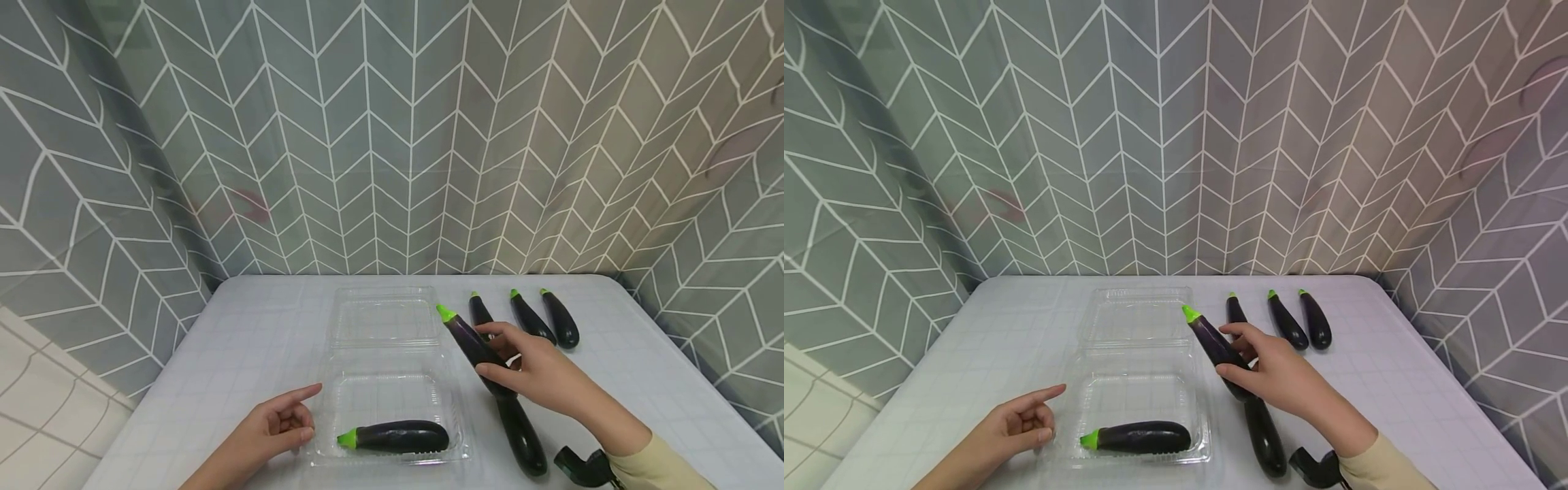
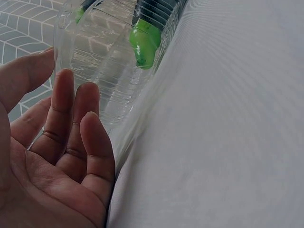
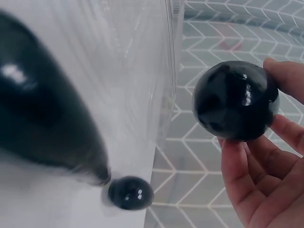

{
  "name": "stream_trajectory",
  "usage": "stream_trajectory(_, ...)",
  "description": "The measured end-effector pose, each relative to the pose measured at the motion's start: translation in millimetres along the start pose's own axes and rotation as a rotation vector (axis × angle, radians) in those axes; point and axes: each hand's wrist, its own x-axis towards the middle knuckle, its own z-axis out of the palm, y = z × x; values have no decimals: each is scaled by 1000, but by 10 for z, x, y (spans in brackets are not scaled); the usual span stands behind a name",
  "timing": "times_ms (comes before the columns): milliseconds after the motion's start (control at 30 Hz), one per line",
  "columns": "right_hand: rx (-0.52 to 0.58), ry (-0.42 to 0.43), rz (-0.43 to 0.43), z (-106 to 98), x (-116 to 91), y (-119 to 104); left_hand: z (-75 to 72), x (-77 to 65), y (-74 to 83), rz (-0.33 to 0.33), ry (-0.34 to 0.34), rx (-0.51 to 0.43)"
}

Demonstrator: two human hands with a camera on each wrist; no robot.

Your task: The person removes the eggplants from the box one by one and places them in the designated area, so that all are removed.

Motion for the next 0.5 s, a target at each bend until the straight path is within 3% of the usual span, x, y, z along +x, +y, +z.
stream_trajectory(200, 59, 25, 103, -69, -121, 109, -3, 9, -13, -51, 12, 2)
stream_trajectory(500, 111, 70, 135, -100, -241, 275, -8, 17, -26, -72, 17, 10)
